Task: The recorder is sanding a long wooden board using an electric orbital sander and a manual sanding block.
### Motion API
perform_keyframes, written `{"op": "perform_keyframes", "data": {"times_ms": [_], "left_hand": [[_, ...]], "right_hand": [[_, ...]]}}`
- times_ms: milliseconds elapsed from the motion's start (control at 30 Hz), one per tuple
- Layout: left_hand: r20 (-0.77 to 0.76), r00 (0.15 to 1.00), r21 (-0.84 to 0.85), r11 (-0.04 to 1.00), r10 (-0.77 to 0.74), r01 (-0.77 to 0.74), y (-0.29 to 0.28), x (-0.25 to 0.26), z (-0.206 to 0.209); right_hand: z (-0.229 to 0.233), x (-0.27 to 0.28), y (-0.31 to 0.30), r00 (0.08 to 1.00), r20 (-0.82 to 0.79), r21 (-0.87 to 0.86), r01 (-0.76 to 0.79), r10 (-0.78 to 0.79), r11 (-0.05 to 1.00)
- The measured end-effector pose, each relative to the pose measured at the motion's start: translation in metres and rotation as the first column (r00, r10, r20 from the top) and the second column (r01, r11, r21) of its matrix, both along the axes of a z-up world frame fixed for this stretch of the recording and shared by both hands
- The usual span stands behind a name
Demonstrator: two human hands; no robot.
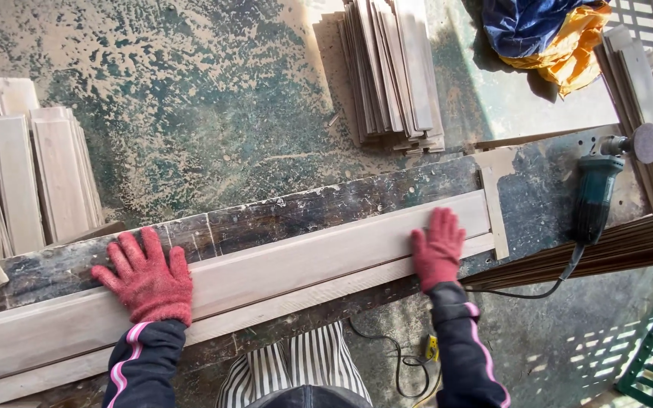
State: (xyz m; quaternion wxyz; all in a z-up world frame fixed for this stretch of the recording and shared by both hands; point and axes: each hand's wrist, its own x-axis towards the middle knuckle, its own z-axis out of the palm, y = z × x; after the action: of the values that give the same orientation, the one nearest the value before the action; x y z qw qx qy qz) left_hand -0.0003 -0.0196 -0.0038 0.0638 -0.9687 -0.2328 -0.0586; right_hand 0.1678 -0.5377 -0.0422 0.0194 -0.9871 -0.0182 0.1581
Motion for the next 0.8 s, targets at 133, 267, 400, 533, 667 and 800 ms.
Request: {"op": "perform_keyframes", "data": {"times_ms": [133, 267, 400, 533, 667, 800], "left_hand": [[0.069, 0.997, -0.024, 0.999, -0.033, 0.035, -0.001, -0.001, 0.001], [0.078, 0.996, 0.015, 0.999, -0.037, 0.035, -0.002, -0.001, 0.002], [0.074, 0.996, 0.031, 0.999, -0.046, 0.044, -0.001, 0.001, 0.005], [0.08, 0.996, -0.082, 0.995, -0.044, 0.051, -0.001, -0.002, -0.001], [0.083, 0.992, 0.066, 0.994, -0.092, 0.087, -0.005, 0.004, 0.011], [0.067, 0.992, 0.129, 0.987, -0.104, 0.095, -0.007, 0.002, 0.017]], "right_hand": [[0.023, -0.034, 0.081, 0.99, -0.067, 0.035, 0.13, -0.127, 0.991], [0.048, -0.125, 0.234, 0.762, 0.228, 0.1, -0.637, 0.606, 0.764], [0.072, -0.134, 0.286, 0.564, 0.163, 0.422, -0.781, 0.809, 0.459], [0.018, -0.052, 0.146, 0.761, 0.162, 0.193, -0.649, 0.628, 0.736], [0.031, 0.032, 0.009, 0.997, 0.015, 0.037, 0.075, -0.076, 0.996], [0.032, 0.044, 0.006, 0.903, -0.065, 0.055, 0.428, -0.424, 0.902]]}}
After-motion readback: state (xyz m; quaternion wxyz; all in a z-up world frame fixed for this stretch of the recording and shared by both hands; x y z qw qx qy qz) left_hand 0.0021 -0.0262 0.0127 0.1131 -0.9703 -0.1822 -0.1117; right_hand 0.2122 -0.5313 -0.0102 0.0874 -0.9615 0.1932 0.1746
